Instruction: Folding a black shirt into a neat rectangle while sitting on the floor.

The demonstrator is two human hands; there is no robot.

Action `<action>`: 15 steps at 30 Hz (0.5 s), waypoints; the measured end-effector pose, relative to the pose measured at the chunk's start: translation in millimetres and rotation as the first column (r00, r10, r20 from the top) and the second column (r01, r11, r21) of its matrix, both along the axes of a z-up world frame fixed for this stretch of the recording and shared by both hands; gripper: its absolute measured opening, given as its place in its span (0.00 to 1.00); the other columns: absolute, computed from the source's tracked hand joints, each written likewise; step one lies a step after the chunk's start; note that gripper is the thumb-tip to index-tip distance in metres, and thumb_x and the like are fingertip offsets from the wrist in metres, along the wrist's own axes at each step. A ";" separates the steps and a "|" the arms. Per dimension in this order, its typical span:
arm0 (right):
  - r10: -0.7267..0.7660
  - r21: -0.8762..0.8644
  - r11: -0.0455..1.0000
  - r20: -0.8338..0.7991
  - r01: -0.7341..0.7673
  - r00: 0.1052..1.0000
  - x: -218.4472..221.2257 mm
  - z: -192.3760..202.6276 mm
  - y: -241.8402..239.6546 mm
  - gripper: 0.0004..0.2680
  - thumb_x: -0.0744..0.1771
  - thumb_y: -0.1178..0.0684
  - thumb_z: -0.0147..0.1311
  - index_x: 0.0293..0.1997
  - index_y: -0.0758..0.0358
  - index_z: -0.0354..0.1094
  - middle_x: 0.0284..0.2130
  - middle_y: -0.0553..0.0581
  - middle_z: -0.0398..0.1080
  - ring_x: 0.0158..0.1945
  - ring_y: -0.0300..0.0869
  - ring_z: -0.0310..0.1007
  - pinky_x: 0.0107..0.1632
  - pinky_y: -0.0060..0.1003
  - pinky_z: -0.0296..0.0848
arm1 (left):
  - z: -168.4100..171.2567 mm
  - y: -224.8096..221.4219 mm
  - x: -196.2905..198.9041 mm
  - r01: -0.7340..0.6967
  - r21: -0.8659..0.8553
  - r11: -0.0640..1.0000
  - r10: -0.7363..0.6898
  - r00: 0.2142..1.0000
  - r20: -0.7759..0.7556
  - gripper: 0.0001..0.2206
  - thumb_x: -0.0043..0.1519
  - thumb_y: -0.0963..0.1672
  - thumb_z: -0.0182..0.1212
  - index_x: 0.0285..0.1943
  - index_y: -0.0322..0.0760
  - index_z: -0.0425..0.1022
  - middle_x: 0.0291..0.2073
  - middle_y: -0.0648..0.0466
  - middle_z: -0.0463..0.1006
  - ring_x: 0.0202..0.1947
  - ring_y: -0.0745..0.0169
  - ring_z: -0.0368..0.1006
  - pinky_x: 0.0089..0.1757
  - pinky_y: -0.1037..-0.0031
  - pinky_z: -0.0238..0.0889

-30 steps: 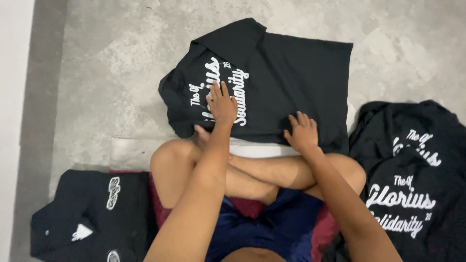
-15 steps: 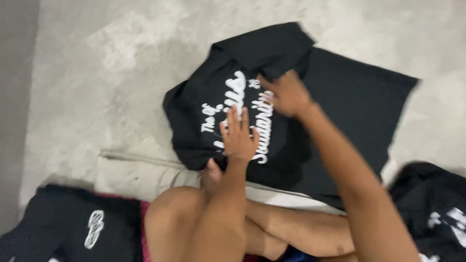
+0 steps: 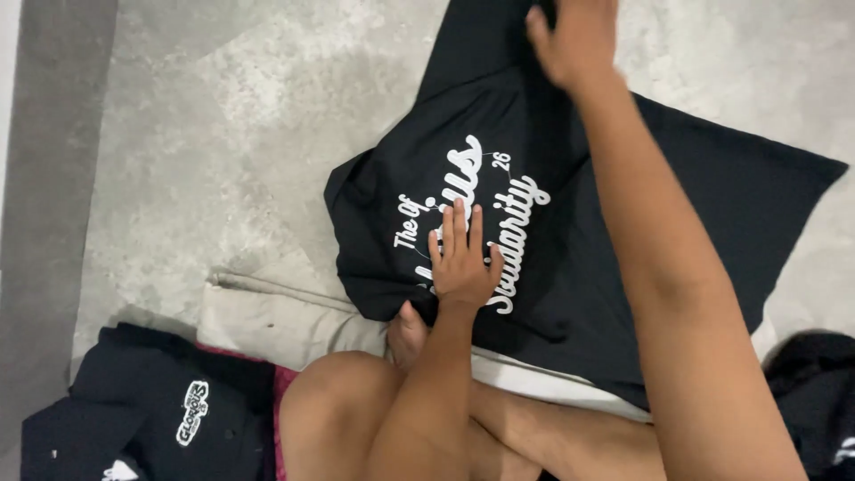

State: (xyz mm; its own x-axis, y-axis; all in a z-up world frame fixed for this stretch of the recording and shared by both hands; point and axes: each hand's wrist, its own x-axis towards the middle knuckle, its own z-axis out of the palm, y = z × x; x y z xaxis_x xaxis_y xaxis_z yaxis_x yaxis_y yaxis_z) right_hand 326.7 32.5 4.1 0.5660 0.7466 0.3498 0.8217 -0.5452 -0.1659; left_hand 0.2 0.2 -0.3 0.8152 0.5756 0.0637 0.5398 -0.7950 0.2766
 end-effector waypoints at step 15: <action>-0.321 -0.383 0.908 -0.375 0.170 0.870 -55.9 -7.2 -115.1 0.25 0.67 0.33 0.27 0.70 0.51 0.29 0.67 0.59 0.26 0.69 0.49 0.22 0.65 0.56 0.27 | -1.6 1.6 0.2 0.024 -0.100 0.995 -0.035 0.993 -0.109 0.29 0.57 0.52 0.42 0.69 0.44 0.49 0.68 0.52 0.43 0.68 0.56 0.40 0.59 0.57 0.41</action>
